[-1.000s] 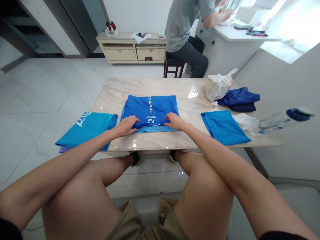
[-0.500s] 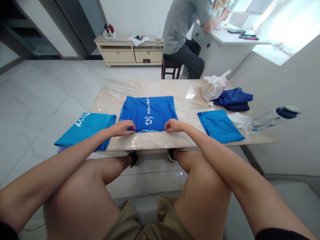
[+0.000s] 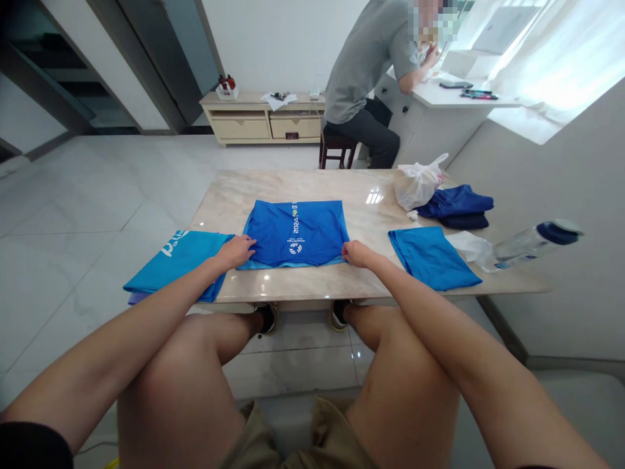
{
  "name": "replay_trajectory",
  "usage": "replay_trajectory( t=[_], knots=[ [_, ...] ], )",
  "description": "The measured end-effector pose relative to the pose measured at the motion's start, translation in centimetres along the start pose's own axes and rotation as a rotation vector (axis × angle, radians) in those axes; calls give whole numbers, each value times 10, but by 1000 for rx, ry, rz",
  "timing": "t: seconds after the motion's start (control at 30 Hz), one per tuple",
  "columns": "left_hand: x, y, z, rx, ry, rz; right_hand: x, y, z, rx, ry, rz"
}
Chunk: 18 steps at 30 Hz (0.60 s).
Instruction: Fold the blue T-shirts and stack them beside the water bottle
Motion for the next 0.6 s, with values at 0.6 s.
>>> replay_trajectory(
  t=[0.6],
  knots=[
    [-21, -29, 2, 276, -283, 44, 5, -9, 83, -243, 435, -39]
  ],
)
Point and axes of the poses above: each hand's wrist, its own x-axis away from the middle knuckle, its own y-axis out of the palm, z = x × y, the point moved 9 cm from there along -x, towards the middle knuckle, and after that the axes turned 3 degrees about y, right-handed, at the moved point
